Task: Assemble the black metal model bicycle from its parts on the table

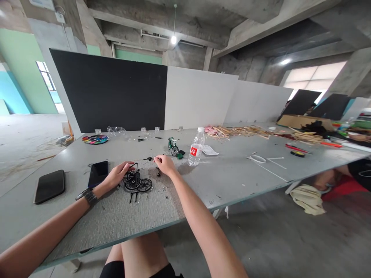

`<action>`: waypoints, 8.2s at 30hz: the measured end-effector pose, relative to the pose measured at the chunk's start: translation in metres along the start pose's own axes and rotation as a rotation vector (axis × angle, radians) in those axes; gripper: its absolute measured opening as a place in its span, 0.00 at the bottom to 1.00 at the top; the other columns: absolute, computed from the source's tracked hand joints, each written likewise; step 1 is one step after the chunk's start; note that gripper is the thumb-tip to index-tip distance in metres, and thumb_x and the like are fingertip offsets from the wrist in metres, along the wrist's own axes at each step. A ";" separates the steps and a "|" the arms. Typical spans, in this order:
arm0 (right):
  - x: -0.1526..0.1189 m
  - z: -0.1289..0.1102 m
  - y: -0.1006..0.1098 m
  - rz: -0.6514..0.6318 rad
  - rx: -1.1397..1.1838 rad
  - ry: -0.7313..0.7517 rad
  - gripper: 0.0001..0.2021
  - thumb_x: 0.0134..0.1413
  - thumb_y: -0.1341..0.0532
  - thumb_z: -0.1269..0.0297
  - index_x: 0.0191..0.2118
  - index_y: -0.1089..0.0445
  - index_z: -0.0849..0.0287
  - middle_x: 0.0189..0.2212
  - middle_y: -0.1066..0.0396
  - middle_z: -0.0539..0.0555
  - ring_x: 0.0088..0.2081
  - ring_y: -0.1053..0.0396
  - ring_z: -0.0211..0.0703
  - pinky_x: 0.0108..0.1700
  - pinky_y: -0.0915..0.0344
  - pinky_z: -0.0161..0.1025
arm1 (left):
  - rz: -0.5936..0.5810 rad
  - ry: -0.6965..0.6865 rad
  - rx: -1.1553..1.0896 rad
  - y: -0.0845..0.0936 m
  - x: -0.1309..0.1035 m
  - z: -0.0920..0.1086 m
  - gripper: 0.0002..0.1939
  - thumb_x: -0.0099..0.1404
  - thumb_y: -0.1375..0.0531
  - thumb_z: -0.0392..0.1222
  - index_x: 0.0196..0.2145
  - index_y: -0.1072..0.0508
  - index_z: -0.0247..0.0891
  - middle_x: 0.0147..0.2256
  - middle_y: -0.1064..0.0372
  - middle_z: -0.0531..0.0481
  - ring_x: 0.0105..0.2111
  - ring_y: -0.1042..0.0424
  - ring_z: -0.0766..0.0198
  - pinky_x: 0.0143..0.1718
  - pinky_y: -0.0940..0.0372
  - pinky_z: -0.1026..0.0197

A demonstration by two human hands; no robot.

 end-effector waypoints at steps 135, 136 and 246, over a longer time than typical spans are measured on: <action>-0.008 -0.066 -0.037 -0.110 0.038 0.183 0.24 0.61 0.40 0.49 0.55 0.39 0.60 0.18 0.45 0.41 0.20 0.45 0.36 0.26 0.50 0.36 | 0.215 0.132 -0.816 0.014 -0.002 -0.017 0.17 0.60 0.32 0.38 0.45 0.29 0.31 0.36 0.24 0.44 0.31 0.23 0.64 0.32 0.26 0.62; -0.007 -0.066 -0.038 -0.116 0.050 0.173 0.25 0.61 0.40 0.49 0.56 0.38 0.60 0.17 0.45 0.41 0.20 0.45 0.36 0.26 0.50 0.37 | 0.221 0.138 -0.819 0.015 -0.002 -0.017 0.17 0.60 0.32 0.38 0.45 0.29 0.31 0.36 0.24 0.44 0.31 0.23 0.64 0.32 0.26 0.62; -0.013 -0.087 -0.017 0.009 0.111 0.337 0.10 0.65 0.43 0.58 0.41 0.28 0.55 0.18 0.50 0.43 0.22 0.48 0.37 0.29 0.48 0.35 | 0.287 -0.473 0.105 0.021 -0.025 0.038 0.16 0.63 0.38 0.35 0.50 0.24 0.44 0.44 0.23 0.45 0.44 0.29 0.56 0.50 0.37 0.52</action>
Point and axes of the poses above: each hand's wrist, its own x-axis towards the middle knuckle, its own y-axis out of the back of the hand, z = x × y, the point moved 5 cm from there along x, towards the middle knuckle
